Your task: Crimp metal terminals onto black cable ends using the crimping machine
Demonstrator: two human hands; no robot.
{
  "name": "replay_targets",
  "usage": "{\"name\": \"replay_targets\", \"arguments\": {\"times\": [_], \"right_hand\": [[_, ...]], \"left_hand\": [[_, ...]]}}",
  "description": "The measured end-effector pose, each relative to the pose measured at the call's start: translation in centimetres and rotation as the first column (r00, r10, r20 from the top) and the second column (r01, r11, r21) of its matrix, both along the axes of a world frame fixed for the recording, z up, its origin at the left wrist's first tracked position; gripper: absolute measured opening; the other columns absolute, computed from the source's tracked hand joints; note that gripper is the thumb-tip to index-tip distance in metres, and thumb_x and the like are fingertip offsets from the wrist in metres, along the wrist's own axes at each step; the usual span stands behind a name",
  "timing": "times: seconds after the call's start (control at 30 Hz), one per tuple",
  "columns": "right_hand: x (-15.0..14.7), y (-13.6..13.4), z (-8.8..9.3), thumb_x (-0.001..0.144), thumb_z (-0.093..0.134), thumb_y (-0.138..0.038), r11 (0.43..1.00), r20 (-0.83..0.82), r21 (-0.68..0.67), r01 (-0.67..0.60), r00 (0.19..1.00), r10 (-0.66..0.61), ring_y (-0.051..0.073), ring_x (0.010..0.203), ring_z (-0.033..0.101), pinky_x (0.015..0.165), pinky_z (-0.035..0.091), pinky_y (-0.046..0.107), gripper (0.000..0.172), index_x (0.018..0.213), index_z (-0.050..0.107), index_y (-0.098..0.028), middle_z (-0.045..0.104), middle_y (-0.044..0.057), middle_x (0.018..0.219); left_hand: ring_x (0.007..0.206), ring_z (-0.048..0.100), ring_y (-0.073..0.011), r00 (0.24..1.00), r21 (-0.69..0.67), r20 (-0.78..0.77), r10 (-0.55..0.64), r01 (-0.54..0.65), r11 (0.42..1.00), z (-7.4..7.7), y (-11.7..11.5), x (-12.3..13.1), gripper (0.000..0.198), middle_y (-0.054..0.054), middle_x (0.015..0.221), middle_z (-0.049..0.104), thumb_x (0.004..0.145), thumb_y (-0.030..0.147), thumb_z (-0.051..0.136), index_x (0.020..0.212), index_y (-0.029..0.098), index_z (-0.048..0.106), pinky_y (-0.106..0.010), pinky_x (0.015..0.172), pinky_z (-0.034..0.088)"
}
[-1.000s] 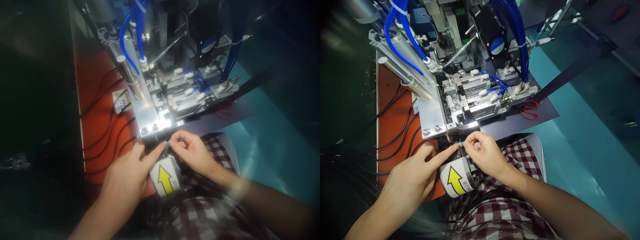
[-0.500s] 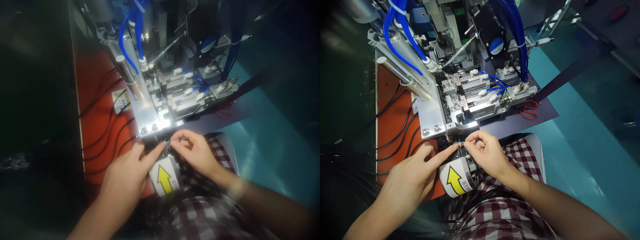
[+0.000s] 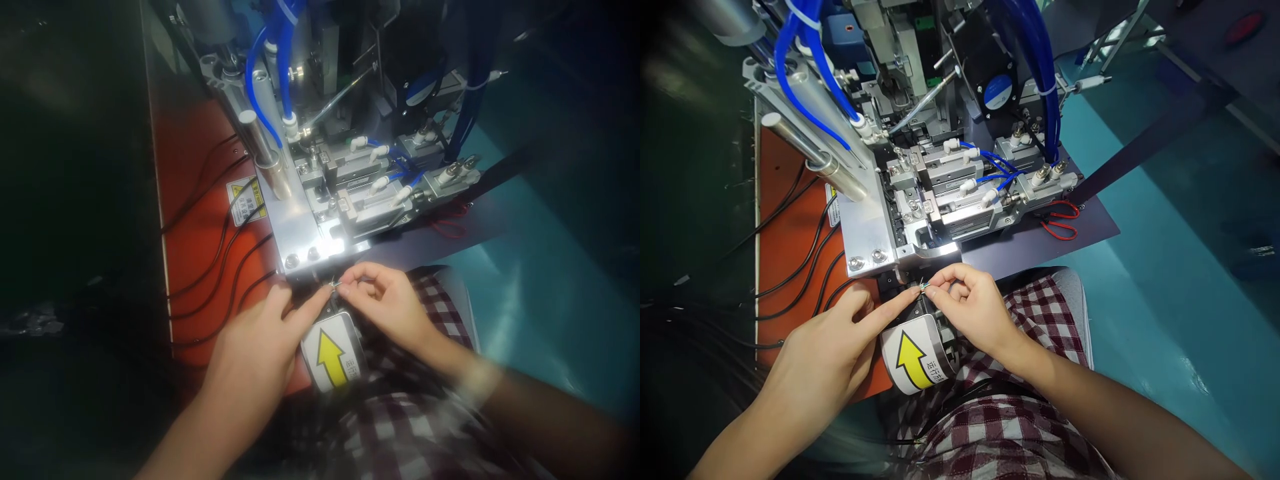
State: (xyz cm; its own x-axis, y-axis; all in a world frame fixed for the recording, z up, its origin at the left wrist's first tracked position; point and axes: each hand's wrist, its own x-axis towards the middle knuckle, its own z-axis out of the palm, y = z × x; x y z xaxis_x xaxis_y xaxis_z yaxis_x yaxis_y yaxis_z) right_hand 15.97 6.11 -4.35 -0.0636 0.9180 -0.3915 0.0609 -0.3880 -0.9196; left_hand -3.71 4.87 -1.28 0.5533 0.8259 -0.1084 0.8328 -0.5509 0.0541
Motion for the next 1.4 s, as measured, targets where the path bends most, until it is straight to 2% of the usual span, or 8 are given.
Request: {"name": "replay_targets", "arguments": {"times": [0.17, 0.43, 0.7, 0.93, 1.2, 1.4], "right_hand": [[-0.29, 0.14, 0.31, 0.073, 0.069, -0.032, 0.999, -0.001, 0.014, 0.03, 1.0, -0.03, 0.01, 0.051, 0.041, 0.046, 0.031, 0.024, 0.017, 0.076, 0.064, -0.016, 0.051, -0.002, 0.059], [-0.4, 0.59, 0.78, 0.074, 0.065, -0.028, 0.993, -0.112, -0.117, 0.003, 0.994, -0.016, 0.006, 0.041, 0.033, 0.039, 0.023, 0.02, 0.013, 0.073, 0.062, -0.015, 0.041, -0.008, 0.045], [-0.18, 0.53, 0.43, 0.074, 0.064, -0.027, 0.995, -0.108, -0.1, 0.0, 0.994, -0.011, 0.006, 0.041, 0.035, 0.039, 0.024, 0.019, 0.013, 0.075, 0.064, -0.014, 0.042, -0.008, 0.046], [-0.01, 0.55, 0.78, 0.074, 0.066, -0.027, 0.997, -0.075, -0.079, -0.002, 0.997, -0.004, 0.006, 0.044, 0.04, 0.041, 0.029, 0.019, 0.014, 0.076, 0.065, -0.013, 0.048, -0.006, 0.05], [-0.19, 0.26, 0.56, 0.077, 0.066, -0.027, 0.999, -0.062, -0.02, 0.028, 0.998, -0.029, 0.005, 0.045, 0.035, 0.041, 0.025, 0.019, 0.015, 0.072, 0.062, -0.013, 0.044, -0.007, 0.049], [-0.13, 0.4, 0.68, 0.077, 0.066, -0.023, 0.999, -0.08, -0.051, 0.015, 0.997, -0.019, 0.005, 0.044, 0.036, 0.041, 0.026, 0.018, 0.013, 0.07, 0.062, -0.013, 0.044, -0.008, 0.047]], "left_hand": [[0.057, 0.044, -0.014, 1.0, -0.026, -0.004, -0.014, 0.014, 1.0, 0.17, 0.15, -0.02, 0.073, -0.001, 0.083, 0.04, 0.073, 0.01, 0.049, 0.14, 0.036, 0.044, -0.023, 0.047, 0.025], [0.057, 0.041, -0.0128, 1.0, -0.033, 0.011, 0.002, -0.001, 0.999, 0.16, 0.03, 0.01, 0.075, -0.001, 0.084, 0.039, 0.071, 0.011, 0.052, 0.141, 0.037, 0.041, -0.022, 0.049, 0.025], [0.053, 0.033, -0.0109, 1.0, -0.051, 0.009, 0.007, -0.007, 0.999, 0.36, 0.1, 0.0, 0.073, 0.0, 0.083, 0.036, 0.074, 0.012, 0.051, 0.141, 0.038, 0.04, -0.022, 0.048, 0.022], [0.055, 0.037, -0.0121, 0.999, -0.027, 0.037, 0.008, -0.007, 1.0, 0.03, -0.02, -0.04, 0.07, -0.001, 0.085, 0.038, 0.077, 0.012, 0.047, 0.141, 0.038, 0.04, -0.023, 0.049, 0.023], [0.054, 0.035, -0.0122, 0.999, -0.002, 0.042, -0.001, 0.002, 1.0, 0.0, -0.08, -0.1, 0.067, 0.0, 0.082, 0.036, 0.079, 0.011, 0.045, 0.142, 0.037, 0.04, -0.024, 0.049, 0.021], [0.053, 0.037, -0.0123, 0.999, 0.01, 0.034, 0.002, -0.003, 1.0, 0.02, -0.06, 0.02, 0.063, 0.0, 0.08, 0.037, 0.083, 0.009, 0.04, 0.14, 0.036, 0.044, -0.024, 0.048, 0.022]]}}
